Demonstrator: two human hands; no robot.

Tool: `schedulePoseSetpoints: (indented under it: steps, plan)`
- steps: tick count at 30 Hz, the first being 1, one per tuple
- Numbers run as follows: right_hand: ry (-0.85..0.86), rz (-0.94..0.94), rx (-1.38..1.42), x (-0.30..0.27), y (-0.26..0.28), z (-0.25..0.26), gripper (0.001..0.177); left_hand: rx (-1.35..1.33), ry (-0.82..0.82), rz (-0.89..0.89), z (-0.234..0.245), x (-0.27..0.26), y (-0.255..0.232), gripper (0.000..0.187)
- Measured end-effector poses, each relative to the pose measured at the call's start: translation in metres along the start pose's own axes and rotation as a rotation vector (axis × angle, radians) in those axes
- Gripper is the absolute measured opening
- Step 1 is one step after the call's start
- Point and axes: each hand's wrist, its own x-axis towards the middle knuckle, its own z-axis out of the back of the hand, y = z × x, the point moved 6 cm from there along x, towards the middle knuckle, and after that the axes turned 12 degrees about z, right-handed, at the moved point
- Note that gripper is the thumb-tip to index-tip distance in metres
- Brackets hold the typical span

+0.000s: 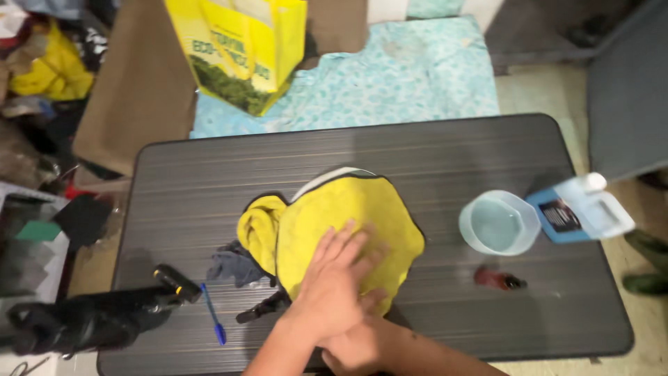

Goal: The person cleans a black and white motorcycle helmet placed on a table. They spray a liquid from a small bottle onto the helmet and wipe it with a yellow cloth, rotating the helmet to clean different sides.

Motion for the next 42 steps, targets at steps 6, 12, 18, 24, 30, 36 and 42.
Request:
schedulePoseSetpoints:
  steps: [6, 12, 18, 24, 30, 36, 42]
  plan:
    - [-0.305, -0.334, -0.201, -0.126, -0.007, 0.034, 0.027, 0.15, -0.233, 0.168, -0.004, 0.01, 0.031, 0.07]
    - [-0.98, -1.27, -0.675, -0.367, -0.026, 0.074, 0.069, -0.162, -0.303, 0.414, -0.015, -0.01, 0.122, 0.059]
    - [-0.83, -1.214, -0.559, -0.394, -0.082, 0.083, 0.109, -0.294, -0.294, 0.744, -0.009, -0.022, 0.17, 0.05]
    - [-1.038, -1.25, -0.188, -0.368, -0.107, 0.066, 0.086, 0.039, -0.386, 0.354, 0.002, 0.013, 0.057, 0.087]
    - [-0.902, -1.366, -0.002, -0.327, -0.108, 0.079, 0.088, -0.03, -0.525, 0.355, 0.014, 0.021, 0.043, 0.038]
    - [-0.676, -0.751, -0.116, -0.199, -0.07, 0.108, 0.077, -0.561, -0.489, 0.808, 0.015, 0.022, 0.087, 0.032]
    - [-0.586, -0.747, 0.513, -0.096, -0.067, 0.105, 0.081, -1.923, -0.259, 0.911, 0.001, 0.022, 0.09, 0.042]
